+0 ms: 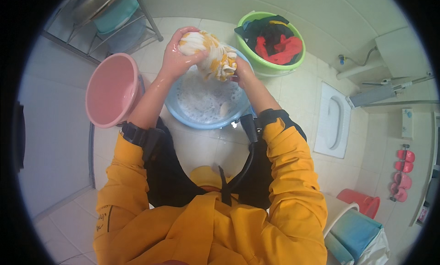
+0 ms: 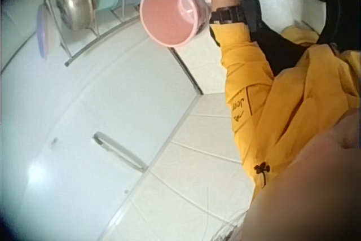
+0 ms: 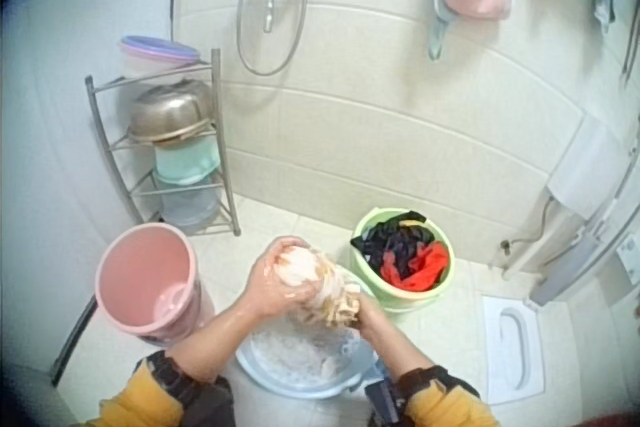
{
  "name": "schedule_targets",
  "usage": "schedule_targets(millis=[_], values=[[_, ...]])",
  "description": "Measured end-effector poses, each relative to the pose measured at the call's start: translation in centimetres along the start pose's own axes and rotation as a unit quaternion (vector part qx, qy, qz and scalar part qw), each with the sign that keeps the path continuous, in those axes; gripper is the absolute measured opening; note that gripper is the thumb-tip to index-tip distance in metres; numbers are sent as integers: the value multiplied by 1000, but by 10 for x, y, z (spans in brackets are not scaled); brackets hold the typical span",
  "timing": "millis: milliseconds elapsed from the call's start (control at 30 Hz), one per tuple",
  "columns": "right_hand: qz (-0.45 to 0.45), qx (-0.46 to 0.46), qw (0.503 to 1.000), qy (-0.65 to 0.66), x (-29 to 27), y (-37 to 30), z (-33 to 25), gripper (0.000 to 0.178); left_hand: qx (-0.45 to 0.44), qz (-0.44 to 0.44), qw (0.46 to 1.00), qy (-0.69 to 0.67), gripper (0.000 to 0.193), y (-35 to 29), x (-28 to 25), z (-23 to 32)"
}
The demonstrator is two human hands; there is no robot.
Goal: The person sits on a low stool and hand-washes a patterned cloth in a blue basin filled with soapy water. They repeatedly submerge, scrub, wring, and rinse the cloth, then transfer it to a pink basin.
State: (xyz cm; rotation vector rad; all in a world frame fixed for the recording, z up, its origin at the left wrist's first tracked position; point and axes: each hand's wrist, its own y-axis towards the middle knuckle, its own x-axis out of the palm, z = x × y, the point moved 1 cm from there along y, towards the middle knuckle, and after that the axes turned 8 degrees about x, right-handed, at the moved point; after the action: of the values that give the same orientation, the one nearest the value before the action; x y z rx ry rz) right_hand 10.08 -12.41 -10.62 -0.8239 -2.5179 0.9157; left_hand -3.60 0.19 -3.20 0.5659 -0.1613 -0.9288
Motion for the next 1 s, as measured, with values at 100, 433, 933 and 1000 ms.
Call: schedule_targets(millis=[100,433,933,1000], values=[[-161,62,974,149,12,-7,6,50,84,-36,994,58,50,-4,6,10],[-49,-206,923,321,36,-23,-30,39,-157,283,896,-304,43,-15,16,-8],[192,-601,685,-364,72,-50,-41,21,-447,176,733,-481,38,-39,22,-66],[171,-595,680,-394,70,-51,-37,21,-464,171,721,-486,37,-44,27,-65]])
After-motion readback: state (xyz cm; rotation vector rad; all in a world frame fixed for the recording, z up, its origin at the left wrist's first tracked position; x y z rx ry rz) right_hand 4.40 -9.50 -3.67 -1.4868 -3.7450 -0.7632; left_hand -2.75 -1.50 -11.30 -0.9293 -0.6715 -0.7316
